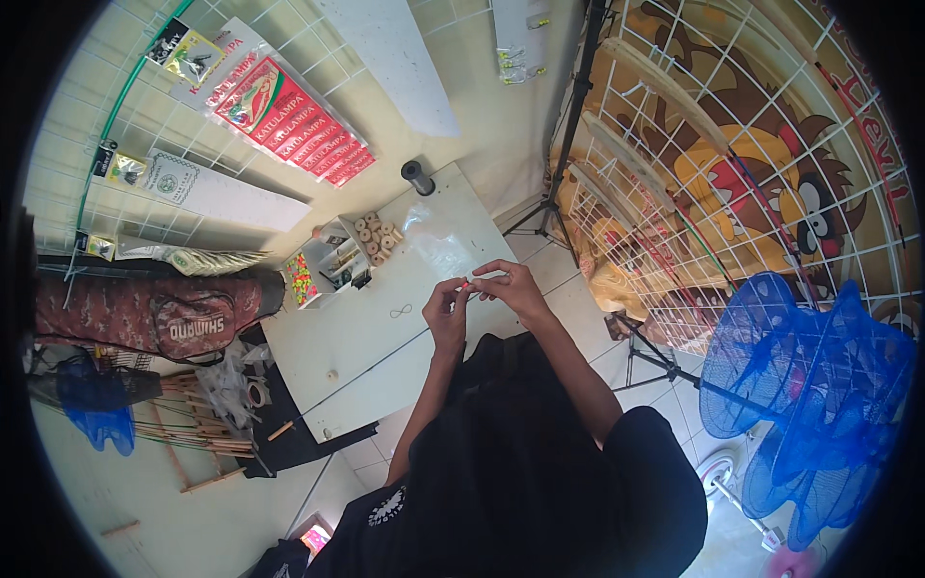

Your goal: Assembling or inspecting a fishing rod by attaching components or feeding line through guides.

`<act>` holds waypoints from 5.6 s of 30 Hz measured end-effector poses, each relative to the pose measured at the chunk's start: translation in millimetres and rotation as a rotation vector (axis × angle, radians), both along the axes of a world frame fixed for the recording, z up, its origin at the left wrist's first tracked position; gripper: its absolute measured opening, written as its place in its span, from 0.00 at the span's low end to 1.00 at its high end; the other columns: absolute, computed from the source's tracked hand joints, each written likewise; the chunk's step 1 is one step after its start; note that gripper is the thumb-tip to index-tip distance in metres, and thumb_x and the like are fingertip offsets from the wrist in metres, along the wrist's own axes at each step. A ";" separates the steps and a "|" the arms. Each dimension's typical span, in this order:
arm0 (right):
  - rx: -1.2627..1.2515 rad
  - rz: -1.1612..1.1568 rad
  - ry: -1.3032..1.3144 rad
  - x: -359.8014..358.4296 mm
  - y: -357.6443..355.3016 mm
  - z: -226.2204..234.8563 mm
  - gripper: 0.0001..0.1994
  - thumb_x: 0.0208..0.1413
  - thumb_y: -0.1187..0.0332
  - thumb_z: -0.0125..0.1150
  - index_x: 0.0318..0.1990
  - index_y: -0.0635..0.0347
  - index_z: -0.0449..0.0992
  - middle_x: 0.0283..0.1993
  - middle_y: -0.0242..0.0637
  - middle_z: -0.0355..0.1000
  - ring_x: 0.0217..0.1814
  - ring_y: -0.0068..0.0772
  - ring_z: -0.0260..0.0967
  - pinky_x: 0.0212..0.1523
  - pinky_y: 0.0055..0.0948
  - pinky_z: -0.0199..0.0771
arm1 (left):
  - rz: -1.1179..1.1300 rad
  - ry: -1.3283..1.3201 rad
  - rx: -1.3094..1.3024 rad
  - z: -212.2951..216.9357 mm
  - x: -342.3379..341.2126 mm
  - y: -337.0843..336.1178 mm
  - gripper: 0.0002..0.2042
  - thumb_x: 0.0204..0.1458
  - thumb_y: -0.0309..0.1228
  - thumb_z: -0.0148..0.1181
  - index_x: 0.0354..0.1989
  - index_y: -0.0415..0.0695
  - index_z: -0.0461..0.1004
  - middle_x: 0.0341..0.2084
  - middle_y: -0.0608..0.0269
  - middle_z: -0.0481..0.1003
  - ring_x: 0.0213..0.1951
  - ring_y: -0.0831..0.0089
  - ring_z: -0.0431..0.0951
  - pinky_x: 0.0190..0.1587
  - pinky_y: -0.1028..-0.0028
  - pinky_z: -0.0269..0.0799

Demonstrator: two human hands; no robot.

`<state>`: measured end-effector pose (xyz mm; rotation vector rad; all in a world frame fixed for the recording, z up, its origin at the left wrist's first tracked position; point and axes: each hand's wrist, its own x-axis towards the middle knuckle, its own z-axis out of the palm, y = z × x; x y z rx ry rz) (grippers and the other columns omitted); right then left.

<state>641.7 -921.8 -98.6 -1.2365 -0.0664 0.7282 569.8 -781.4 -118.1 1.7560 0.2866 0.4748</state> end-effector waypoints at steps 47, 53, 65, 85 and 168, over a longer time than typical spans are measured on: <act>-0.296 -0.049 -0.432 0.7 -2.1 20.4 0.07 0.51 0.69 0.67 0.35 0.63 0.81 0.29 0.34 0.79 0.28 0.20 0.72 0.34 0.22 0.71 | -0.009 0.205 -0.615 8.8 -6.6 3.0 0.06 0.54 0.24 0.62 0.38 0.36 0.75 0.27 0.64 0.76 0.25 0.83 0.67 0.28 0.81 0.61; -0.360 0.004 -0.559 3.1 -2.8 18.0 0.07 0.51 0.70 0.67 0.35 0.63 0.80 0.27 0.34 0.77 0.28 0.20 0.71 0.33 0.23 0.71 | -0.008 0.185 -0.634 6.7 -5.6 3.6 0.06 0.52 0.23 0.65 0.36 0.38 0.76 0.27 0.65 0.77 0.26 0.85 0.68 0.27 0.82 0.61; -0.377 0.026 -0.543 2.7 -6.4 20.9 0.08 0.51 0.68 0.68 0.34 0.63 0.80 0.26 0.33 0.76 0.27 0.20 0.70 0.32 0.23 0.70 | 0.001 0.184 -0.611 3.7 -7.7 3.7 0.06 0.51 0.24 0.66 0.36 0.40 0.76 0.26 0.68 0.76 0.25 0.86 0.67 0.27 0.83 0.59; -0.308 0.048 -0.479 -4.1 -2.4 18.1 0.07 0.57 0.69 0.62 0.37 0.65 0.76 0.30 0.33 0.75 0.31 0.19 0.69 0.36 0.23 0.70 | -0.021 0.212 -0.560 7.3 -10.5 1.9 0.07 0.52 0.23 0.64 0.39 0.38 0.77 0.27 0.67 0.75 0.26 0.84 0.67 0.28 0.82 0.61; -0.552 0.042 -0.725 4.4 -29.6 15.3 0.06 0.53 0.72 0.63 0.37 0.63 0.79 0.34 0.40 0.76 0.32 0.35 0.72 0.34 0.33 0.71 | -0.379 0.358 -0.017 57.2 25.2 -6.9 0.09 0.69 0.36 0.34 0.42 0.43 0.53 0.46 0.48 0.78 0.37 0.69 0.75 0.53 0.68 0.68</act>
